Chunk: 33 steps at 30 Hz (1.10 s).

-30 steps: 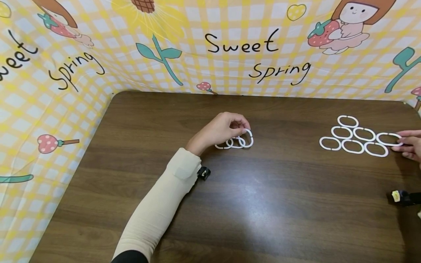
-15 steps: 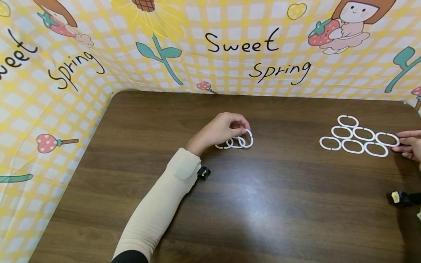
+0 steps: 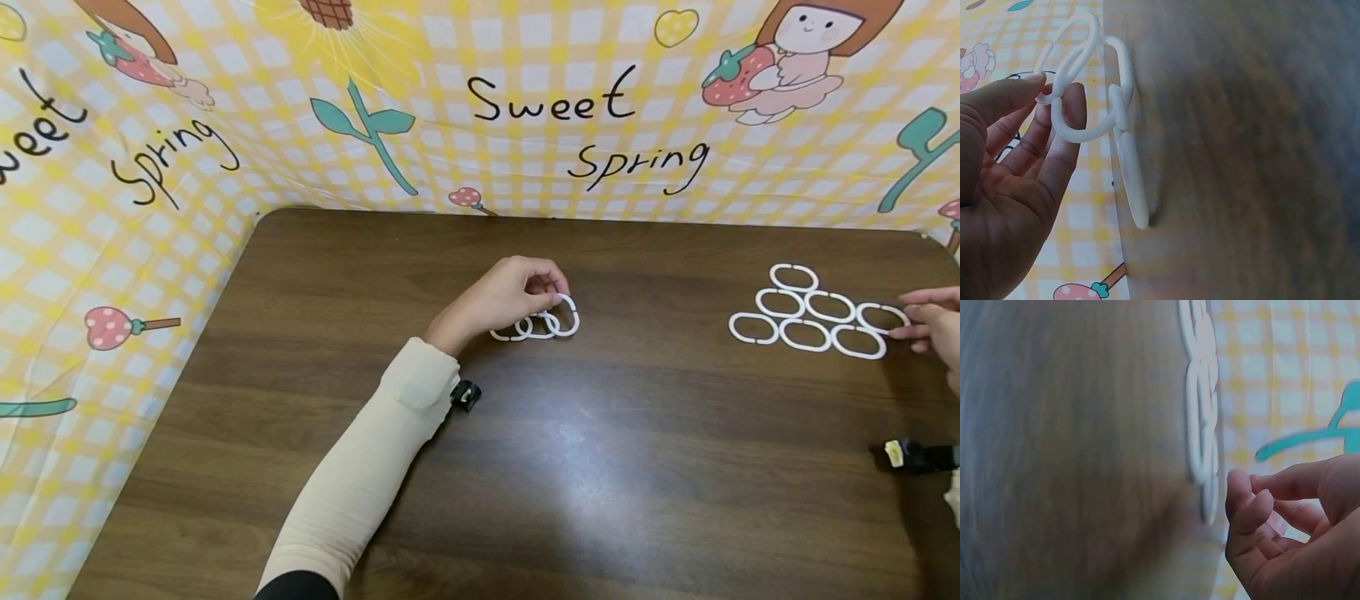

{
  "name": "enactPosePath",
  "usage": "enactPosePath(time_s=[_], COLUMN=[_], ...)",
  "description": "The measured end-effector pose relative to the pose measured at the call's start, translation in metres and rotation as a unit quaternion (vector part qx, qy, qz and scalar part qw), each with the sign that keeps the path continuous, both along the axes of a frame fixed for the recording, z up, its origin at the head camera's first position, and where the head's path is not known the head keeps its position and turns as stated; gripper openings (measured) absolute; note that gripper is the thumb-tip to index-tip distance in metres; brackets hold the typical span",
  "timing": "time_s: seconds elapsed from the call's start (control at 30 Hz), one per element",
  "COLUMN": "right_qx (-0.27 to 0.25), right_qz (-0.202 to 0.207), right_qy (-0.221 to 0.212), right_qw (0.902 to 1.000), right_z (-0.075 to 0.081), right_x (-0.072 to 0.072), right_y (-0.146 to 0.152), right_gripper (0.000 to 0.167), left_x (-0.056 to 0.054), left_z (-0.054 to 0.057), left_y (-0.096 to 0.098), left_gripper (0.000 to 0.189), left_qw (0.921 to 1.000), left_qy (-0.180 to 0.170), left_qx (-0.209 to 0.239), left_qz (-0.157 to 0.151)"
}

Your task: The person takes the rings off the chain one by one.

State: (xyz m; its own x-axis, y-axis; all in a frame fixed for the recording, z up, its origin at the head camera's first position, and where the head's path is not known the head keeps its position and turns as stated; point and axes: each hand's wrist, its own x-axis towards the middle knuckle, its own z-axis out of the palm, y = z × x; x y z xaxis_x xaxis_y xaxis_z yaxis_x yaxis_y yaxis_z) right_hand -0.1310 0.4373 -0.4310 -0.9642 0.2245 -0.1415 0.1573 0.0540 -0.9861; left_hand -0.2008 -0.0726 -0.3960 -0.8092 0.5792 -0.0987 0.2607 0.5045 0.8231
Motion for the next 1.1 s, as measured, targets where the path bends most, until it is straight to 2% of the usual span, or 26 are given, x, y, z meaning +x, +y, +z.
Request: enactPosePath(time_s=[0.1, 0.2, 0.27, 0.33, 0.43, 0.5, 0.57, 0.6, 0.7, 0.93, 1.1], right_qx=[0.053, 0.097, 0.156, 0.226, 0.279, 0.287, 0.275, 0.280, 0.266, 0.266, 0.232], right_qz=[-0.029, -0.028, -0.019, -0.010, 0.009, 0.022, 0.038, 0.046, 0.070, 0.122, 0.154], right_qy=[0.026, 0.028, 0.013, -0.010, -0.033, -0.038, -0.035, -0.034, -0.032, -0.032, -0.022], right_qw=[0.9978, 0.9945, 0.9876, 0.9740, 0.9595, 0.9568, 0.9600, 0.9583, 0.9610, 0.9558, 0.9601], right_z=[0.011, 0.015, 0.019, 0.025, 0.042, 0.051, 0.055, 0.057, 0.058, 0.059, 0.057], right_x=[0.000, -0.006, -0.009, -0.010, -0.007, -0.005, -0.005, -0.005, -0.006, -0.008, -0.011], right_y=[-0.021, -0.032, -0.041, -0.053, -0.082, -0.097, -0.108, -0.113, -0.126, -0.155, -0.175], right_gripper=[0.061, 0.057, 0.051, 0.038, 0.035, 0.038, 0.047, 0.048, 0.047, 0.037, 0.021], left_x=[-0.001, -0.001, -0.001, 0.000, 0.000, 0.000, 0.000, 0.000, 0.000, 0.000, 0.000], left_z=[0.000, -0.001, -0.001, -0.001, -0.001, -0.002, -0.002, -0.002, -0.002, -0.002, -0.002], left_y=[0.001, 0.001, 0.001, 0.002, 0.001, 0.001, 0.001, 0.001, 0.000, -0.001, 0.000], left_gripper=[0.007, 0.006, 0.006, 0.006, 0.005, 0.005, 0.005, 0.005, 0.006, 0.007, 0.005], left_qw=[1.0000, 1.0000, 0.9999, 0.9999, 0.9998, 0.9997, 0.9997, 0.9997, 0.9996, 0.9998, 0.9999], left_qy=[0.004, 0.007, 0.009, 0.012, 0.017, 0.020, 0.021, 0.021, 0.023, 0.013, 0.001], left_qx=[-0.003, -0.006, -0.009, -0.011, -0.013, -0.014, -0.014, -0.015, -0.018, -0.016, -0.011], left_qz=[-0.001, -0.001, -0.001, -0.001, -0.001, -0.001, -0.001, -0.001, -0.002, -0.002, 0.001])
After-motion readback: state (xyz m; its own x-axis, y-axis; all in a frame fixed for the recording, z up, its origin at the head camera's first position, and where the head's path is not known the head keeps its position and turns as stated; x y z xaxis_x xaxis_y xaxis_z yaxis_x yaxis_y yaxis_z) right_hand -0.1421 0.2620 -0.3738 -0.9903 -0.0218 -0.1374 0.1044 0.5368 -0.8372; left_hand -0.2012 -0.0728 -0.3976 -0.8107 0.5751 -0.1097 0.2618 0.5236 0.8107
